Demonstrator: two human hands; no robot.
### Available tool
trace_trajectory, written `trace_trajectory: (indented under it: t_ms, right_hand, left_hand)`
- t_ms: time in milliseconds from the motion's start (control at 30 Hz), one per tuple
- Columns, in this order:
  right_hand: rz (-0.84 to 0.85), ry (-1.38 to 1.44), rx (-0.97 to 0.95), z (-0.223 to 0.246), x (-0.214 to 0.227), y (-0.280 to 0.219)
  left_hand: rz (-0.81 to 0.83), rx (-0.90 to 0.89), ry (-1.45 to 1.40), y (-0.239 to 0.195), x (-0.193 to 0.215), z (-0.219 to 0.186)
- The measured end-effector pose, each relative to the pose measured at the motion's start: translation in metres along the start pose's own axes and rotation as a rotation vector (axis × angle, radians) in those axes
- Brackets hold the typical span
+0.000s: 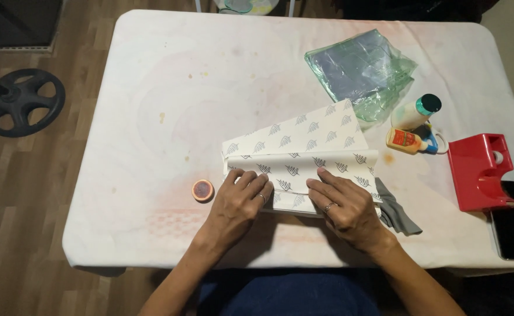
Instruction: Folding and aligning paper wrappers on a table in preparation for packaging.
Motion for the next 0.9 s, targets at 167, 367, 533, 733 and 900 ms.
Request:
trace_trajectory:
  t_ms: [167, 367, 533, 733, 900]
  right_hand:
    - [0.058, 0.091, -0.074, -0.013, 0.005, -0.002]
    - [0.109, 0.155, -0.199, -0.036, 0.019, -0.02]
    - [0.092, 0.076, -0.126, -0.037, 0.023, -0.033]
    - [0.093, -0.005, -0.06, -0.025, 0.026, -0.026]
    - [0.109, -0.022, -0.008, -0.02, 0.025, -0.024]
  left_hand:
    - [0.058, -0.019, -0.064, 0.002, 0.002, 0.005]
    - [0.092, -0.034, -0.085, 0.004, 0.003, 0.007]
    - [0.012, -0.077, -0.141, -0.005, 0.0, 0.011]
    - [0.006, -0.001, -0.191, 0.002, 0.008, 0.019]
    - [0.059, -0.032, -0.113, 0.012, 0.014, 0.01]
Point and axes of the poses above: each hand's wrist, its own y-axis towards the middle knuckle, its own x-axis out of the back of the hand, z = x × y, the point moved 9 cm from there along y, towards the middle knuckle, and after that the axes turned 4 degrees about -x, right-handed, at the moved point
